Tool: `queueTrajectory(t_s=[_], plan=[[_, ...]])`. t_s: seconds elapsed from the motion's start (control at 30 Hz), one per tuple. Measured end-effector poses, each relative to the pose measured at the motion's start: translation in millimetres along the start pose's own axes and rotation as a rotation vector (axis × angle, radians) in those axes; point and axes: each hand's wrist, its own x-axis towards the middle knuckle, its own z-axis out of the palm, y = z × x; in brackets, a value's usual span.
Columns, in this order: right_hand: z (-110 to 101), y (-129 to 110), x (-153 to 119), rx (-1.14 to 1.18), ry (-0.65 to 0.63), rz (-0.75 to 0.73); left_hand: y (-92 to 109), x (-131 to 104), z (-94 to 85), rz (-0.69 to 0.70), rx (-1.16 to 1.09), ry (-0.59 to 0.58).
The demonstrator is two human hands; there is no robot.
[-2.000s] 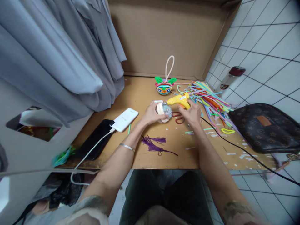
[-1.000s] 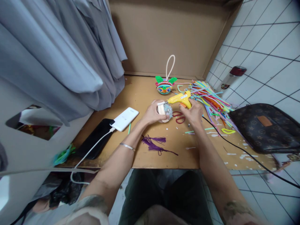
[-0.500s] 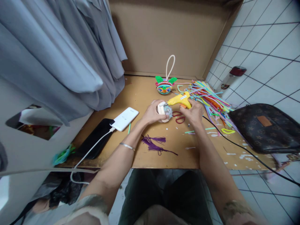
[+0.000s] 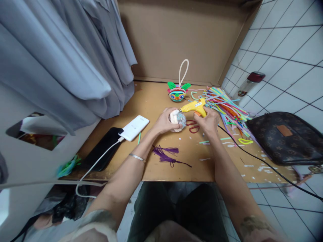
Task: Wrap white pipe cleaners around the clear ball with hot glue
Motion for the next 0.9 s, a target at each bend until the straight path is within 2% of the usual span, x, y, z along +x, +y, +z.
queueTrajectory(t_s=[0.33, 0.67, 0.9], plan=[[-3.5, 0.4, 0.3, -0.014, -0.003, 0.003, 4.0, -0.5, -1.3, 0.008, 0.042, -0.019], [-2.1, 5.6, 2.1, 0.016, 0.028, -0.055, 9.2, -1.5, -2.7, 0.006, 0.037, -0.027], [-1.8, 5.6, 2.7, 0.047, 0.006, -0.011, 6.7, -1.4, -1.8, 0.005, 0.006, -0.008]])
